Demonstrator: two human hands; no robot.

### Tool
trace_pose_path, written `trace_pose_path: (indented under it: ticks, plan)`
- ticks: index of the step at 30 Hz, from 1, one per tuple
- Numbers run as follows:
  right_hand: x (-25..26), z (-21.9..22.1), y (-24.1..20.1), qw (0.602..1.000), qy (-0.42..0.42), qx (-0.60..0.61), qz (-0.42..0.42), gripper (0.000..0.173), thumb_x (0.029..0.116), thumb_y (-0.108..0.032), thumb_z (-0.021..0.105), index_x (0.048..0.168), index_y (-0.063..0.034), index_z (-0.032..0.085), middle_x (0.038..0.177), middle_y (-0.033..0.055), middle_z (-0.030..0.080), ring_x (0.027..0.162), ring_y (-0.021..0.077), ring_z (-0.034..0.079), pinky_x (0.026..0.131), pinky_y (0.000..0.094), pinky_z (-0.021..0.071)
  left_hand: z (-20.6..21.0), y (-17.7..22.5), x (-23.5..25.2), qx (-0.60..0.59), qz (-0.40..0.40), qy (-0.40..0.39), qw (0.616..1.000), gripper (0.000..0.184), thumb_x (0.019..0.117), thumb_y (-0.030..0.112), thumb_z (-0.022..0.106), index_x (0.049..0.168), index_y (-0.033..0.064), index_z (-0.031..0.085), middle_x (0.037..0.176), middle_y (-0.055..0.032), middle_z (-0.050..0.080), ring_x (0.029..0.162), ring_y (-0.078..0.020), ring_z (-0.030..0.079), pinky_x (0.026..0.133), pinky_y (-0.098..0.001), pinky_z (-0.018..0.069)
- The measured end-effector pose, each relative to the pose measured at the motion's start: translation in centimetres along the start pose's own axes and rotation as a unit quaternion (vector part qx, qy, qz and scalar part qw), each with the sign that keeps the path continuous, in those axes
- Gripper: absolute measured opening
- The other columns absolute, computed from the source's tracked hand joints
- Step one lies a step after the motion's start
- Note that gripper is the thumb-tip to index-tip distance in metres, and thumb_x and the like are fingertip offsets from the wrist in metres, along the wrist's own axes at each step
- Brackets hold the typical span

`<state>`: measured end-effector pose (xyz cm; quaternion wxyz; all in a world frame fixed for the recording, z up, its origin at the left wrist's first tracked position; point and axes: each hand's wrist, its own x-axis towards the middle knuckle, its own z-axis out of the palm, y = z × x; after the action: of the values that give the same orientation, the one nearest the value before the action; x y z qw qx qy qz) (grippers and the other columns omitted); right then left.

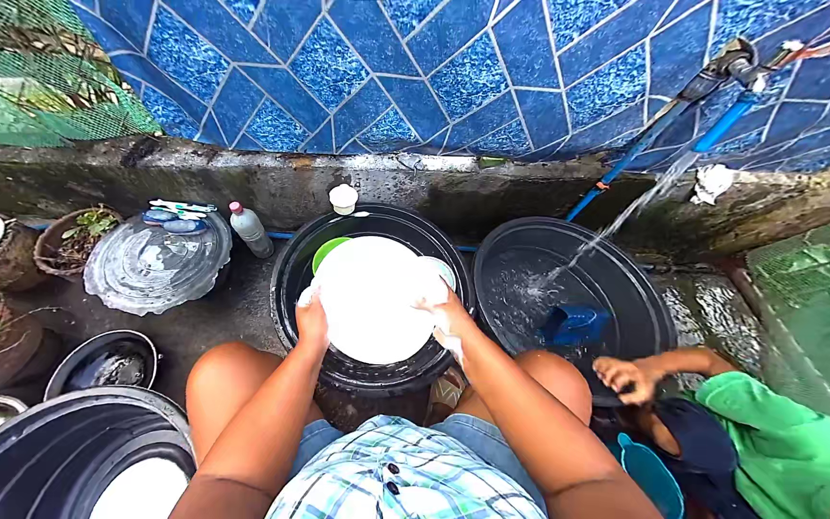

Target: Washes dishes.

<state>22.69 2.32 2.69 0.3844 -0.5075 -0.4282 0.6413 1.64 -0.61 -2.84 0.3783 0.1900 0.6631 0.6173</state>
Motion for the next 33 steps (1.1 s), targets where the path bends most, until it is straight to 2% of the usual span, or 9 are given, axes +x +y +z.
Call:
trace_pose_path:
  ticks: [6,8,11,14,18,22,24,29,33]
  plan:
    - [-4.2,1.7,0.2,0.770,-0.108,-0.358,-0.517,0.022,0.0866,0.000,0.069,0.107,-0.0008,0.078,0.109,0.0232,0.075,0.106,0.0381,0.073,0.093,0.0538,0.0589,-0.3,0.2,1.2,-0.334,-0.099,-0.222,0.911,0.068,0.1068,0.058,0.004,0.160,0.0253,0.031,0.140,-0.0088,0.061,0.116,-0.0217,0.065,0.092,-0.0398,0.0558]
    - [-3.6,0.8,0.6,0.658,-0.140,-0.425,-0.606,0.018,0.0979,-0.011,0.064,0.110,-0.0112,0.078,0.108,0.0210,0.075,0.106,0.0391,0.073,0.090,0.0538,0.0602,-0.8,1.4,1.0,-0.366,-0.069,-0.277,0.886,0.059,0.1102,0.042,0.013,0.155,0.0155,0.039,0.133,-0.0087,0.064,0.116,-0.0181,0.065,0.095,-0.0377,0.0558]
    - [-2.6,-0.3,0.9,0.516,-0.135,-0.492,-0.688,0.019,0.1019,-0.016,0.059,0.111,-0.0168,0.075,0.104,0.0154,0.076,0.102,0.0338,0.074,0.089,0.0486,0.0614,-0.6,3.1,-1.1,-0.391,-0.118,-0.263,0.874,0.042,0.1057,0.019,0.024,0.102,0.0091,0.064,0.087,-0.0090,0.075,0.081,-0.0182,0.074,0.072,-0.0360,0.0632]
    - [-2.6,-0.5,0.6,0.461,-0.216,-0.540,-0.671,0.024,0.1012,-0.009,0.057,0.117,-0.0151,0.073,0.114,0.0155,0.074,0.112,0.0348,0.071,0.097,0.0506,0.0581,-1.1,3.3,-2.5,-0.391,-0.146,-0.309,0.855,0.047,0.1114,0.030,0.018,0.115,0.0094,0.060,0.098,-0.0111,0.075,0.090,-0.0214,0.075,0.078,-0.0398,0.0635]
    - [-1.2,1.4,-1.0,0.524,-0.322,-0.532,-0.582,0.035,0.0921,-0.003,0.064,0.125,-0.0110,0.072,0.129,0.0233,0.068,0.124,0.0449,0.063,0.104,0.0619,0.0504,-2.1,2.2,-3.7,-0.402,-0.205,-0.377,0.809,0.051,0.1092,0.039,0.018,0.119,0.0088,0.059,0.105,-0.0145,0.074,0.097,-0.0265,0.073,0.084,-0.0445,0.0614]
    - [1.7,3.9,-3.4,0.744,-0.053,-0.555,-0.368,0.043,0.0906,0.004,0.062,0.133,-0.0011,0.066,0.146,0.0276,0.055,0.143,0.0445,0.045,0.119,0.0606,0.0336,-2.7,2.1,-3.8,-0.380,-0.213,-0.361,0.825,0.049,0.1106,0.034,0.017,0.121,0.0083,0.057,0.106,-0.0138,0.074,0.097,-0.0254,0.073,0.084,-0.0429,0.0617]
    - [3.7,5.8,-2.4,0.773,0.044,-0.524,-0.355,0.045,0.0946,-0.004,0.060,0.139,0.0028,0.059,0.153,0.0272,0.048,0.147,0.0444,0.039,0.122,0.0607,0.0295,-2.7,2.1,-3.6,-0.374,-0.204,-0.361,0.830,0.048,0.1112,0.032,0.017,0.123,0.0082,0.056,0.107,-0.0131,0.074,0.098,-0.0243,0.073,0.086,-0.0417,0.0615]
    - [4.7,9.9,-1.7,0.696,-0.201,-0.547,-0.420,0.037,0.0988,-0.018,0.060,0.132,-0.0038,0.068,0.143,0.0151,0.062,0.143,0.0333,0.049,0.122,0.0525,0.0319,-2.8,0.9,-3.1,-0.394,-0.198,-0.358,0.823,0.052,0.1115,0.035,0.015,0.121,0.0092,0.058,0.108,-0.0127,0.073,0.101,-0.0243,0.072,0.088,-0.0427,0.0604]
    - [7.8,8.1,-4.9,0.797,0.000,-0.555,-0.238,0.046,0.0983,-0.020,0.065,0.142,-0.0068,0.060,0.138,0.0228,0.063,0.132,0.0420,0.056,0.113,0.0607,0.0405,-2.5,1.7,-3.0,-0.392,-0.194,-0.270,0.858,0.046,0.1123,0.034,0.018,0.126,0.0081,0.053,0.106,-0.0123,0.072,0.098,-0.0232,0.072,0.084,-0.0420,0.0614]
